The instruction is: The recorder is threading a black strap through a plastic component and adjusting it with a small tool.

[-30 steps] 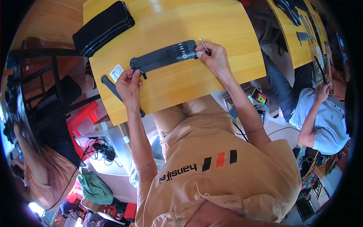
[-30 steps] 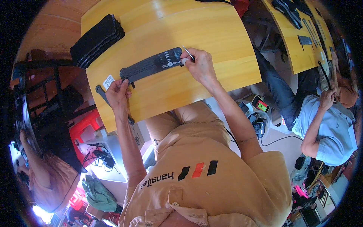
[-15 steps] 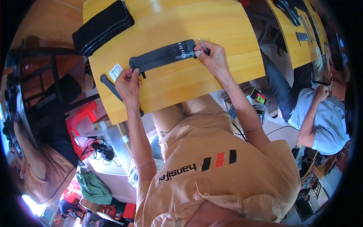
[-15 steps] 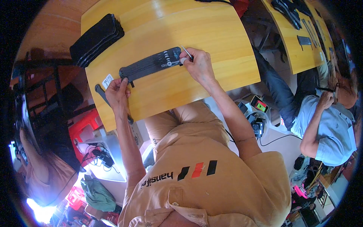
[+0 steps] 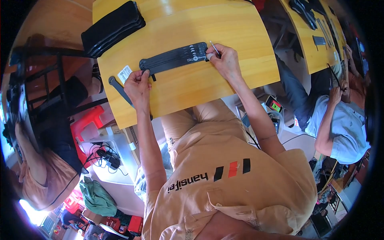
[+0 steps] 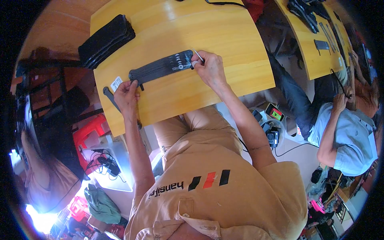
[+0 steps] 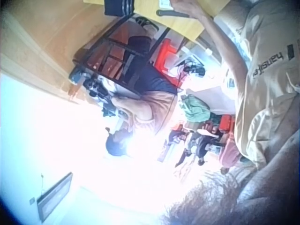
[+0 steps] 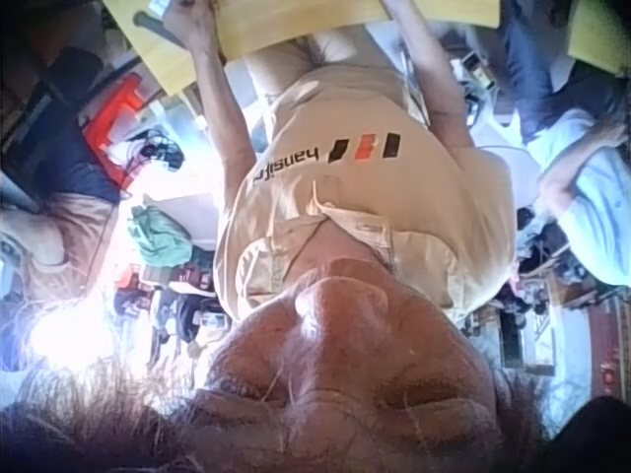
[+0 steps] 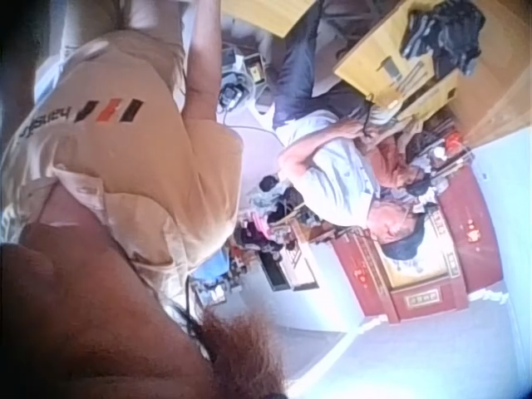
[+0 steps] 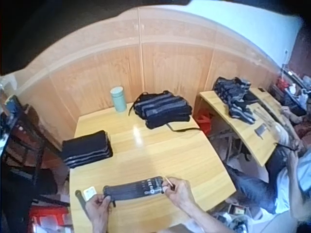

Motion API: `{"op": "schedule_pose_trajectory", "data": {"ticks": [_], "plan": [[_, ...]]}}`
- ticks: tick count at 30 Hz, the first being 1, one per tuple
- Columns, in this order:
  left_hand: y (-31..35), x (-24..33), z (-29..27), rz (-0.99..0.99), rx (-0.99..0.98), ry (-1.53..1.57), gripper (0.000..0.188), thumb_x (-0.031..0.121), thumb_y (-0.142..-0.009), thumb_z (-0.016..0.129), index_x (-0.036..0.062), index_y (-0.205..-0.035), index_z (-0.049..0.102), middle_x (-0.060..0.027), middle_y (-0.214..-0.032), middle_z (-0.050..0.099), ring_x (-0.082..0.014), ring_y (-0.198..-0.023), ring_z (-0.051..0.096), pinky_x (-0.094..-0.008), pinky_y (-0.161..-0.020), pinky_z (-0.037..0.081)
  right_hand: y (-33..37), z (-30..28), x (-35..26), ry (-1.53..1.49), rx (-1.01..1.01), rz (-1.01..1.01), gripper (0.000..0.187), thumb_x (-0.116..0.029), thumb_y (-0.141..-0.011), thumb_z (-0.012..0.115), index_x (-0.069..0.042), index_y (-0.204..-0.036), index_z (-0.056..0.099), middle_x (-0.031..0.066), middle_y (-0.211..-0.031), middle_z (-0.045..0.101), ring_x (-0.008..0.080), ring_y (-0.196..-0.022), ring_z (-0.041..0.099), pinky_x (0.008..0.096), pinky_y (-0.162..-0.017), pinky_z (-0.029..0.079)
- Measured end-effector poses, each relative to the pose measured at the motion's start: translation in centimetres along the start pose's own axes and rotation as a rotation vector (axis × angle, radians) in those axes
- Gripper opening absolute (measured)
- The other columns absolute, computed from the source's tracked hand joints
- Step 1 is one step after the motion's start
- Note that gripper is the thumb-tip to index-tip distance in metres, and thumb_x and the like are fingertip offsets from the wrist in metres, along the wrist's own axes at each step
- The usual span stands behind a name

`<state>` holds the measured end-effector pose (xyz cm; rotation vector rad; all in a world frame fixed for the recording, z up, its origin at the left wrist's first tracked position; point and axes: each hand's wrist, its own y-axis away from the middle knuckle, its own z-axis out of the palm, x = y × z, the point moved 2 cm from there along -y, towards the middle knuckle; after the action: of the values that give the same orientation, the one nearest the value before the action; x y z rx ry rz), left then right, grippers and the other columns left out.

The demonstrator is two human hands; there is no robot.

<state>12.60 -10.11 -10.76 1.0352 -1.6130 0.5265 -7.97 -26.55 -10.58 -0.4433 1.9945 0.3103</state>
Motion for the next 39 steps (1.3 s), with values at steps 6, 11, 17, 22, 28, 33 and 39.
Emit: {"op": "schedule_pose_trajectory", "data": {"ticks": [6,11,17,22,28,33,39], "plan": [[0.3,0.7,0.1,0.003,0.05,-0.086,0.016,0.009,-0.075,0.066,-0.0044,-0.076,0.058,-0.004,-0.056,0.054,-0.0071,-0.044,0.047,-0.0201,-0.039,0.036,0.0,0.2,0.2,0.021,0.008,-0.016,0.007,-0.002,-0.069,0.061,-0.001,-0.076,0.062,0.0091,-0.06,0.059,0.0134,-0.052,0.054,0.0265,-0.051,0.043],[0.4,0.7,0.1,0.051,0.064,-0.109,0.016,0.009,-0.073,0.067,-0.0024,-0.073,0.056,-0.0034,-0.055,0.053,-0.0074,-0.043,0.048,-0.0207,-0.039,0.037,0.1,0.2,-0.1,0.062,0.026,-0.06,0.006,-0.002,-0.069,0.059,-0.001,-0.075,0.06,0.012,-0.062,0.059,0.0203,-0.056,0.058,0.0306,-0.055,0.045],[0.3,0.9,0.0,0.04,0.063,-0.152,0.021,0.013,-0.071,0.069,0.0013,-0.077,0.053,-0.0025,-0.055,0.051,-0.0094,-0.044,0.048,-0.0226,-0.041,0.038,0.0,0.2,-0.1,0.167,0.098,-0.198,0.005,0.001,-0.07,0.059,0.0,-0.075,0.059,0.0066,-0.058,0.056,0.0115,-0.053,0.05,0.0256,-0.052,0.042],[-0.1,0.2,-0.4,0.149,0.14,-0.355,0.027,0.016,-0.068,0.07,0.0011,-0.082,0.053,-0.0061,-0.058,0.054,-0.0149,-0.053,0.053,-0.0273,-0.053,0.042,-0.2,0.0,-0.1,0.119,0.015,-0.072,0.002,-0.002,-0.068,0.058,-0.001,-0.071,0.057,0.0135,-0.061,0.056,0.0279,-0.062,0.057,0.0361,-0.06,0.044],[-0.3,-0.3,-0.7,0.088,0.148,-0.244,0.025,0.015,-0.07,0.068,0.0003,-0.083,0.052,-0.0068,-0.06,0.054,-0.0182,-0.058,0.054,-0.0285,-0.059,0.043,-1.1,-1.2,1.4,-0.286,-0.071,0.044,0.006,-0.007,-0.076,0.056,-0.002,-0.074,0.058,0.0043,-0.054,0.05,0.0128,-0.046,0.046,0.0263,-0.043,0.036],[2.0,2.4,0.5,0.418,0.235,-0.333,0.031,0.014,-0.076,0.062,-0.0022,-0.101,0.052,-0.0164,-0.09,0.059,-0.0257,-0.081,0.057,-0.0325,-0.073,0.044,-1.0,-1.4,1.7,-0.548,-0.15,0.223,0.007,-0.008,-0.079,0.054,-0.001,-0.078,0.057,-0.0009,-0.056,0.046,0.0039,-0.037,0.033,0.0202,-0.032,0.022],[3.0,1.4,4.6,0.568,-0.031,-0.94,0.06,0.039,-0.083,0.051,0.0109,-0.132,0.032,-0.0222,-0.139,0.019,-0.0409,-0.128,0.015,-0.0549,-0.1,0.015,-0.9,-1.2,1.6,-0.573,-0.136,0.238,0.007,-0.006,-0.079,0.053,-0.001,-0.078,0.057,0.0001,-0.056,0.047,0.0045,-0.037,0.034,0.0208,-0.032,0.022]]}}
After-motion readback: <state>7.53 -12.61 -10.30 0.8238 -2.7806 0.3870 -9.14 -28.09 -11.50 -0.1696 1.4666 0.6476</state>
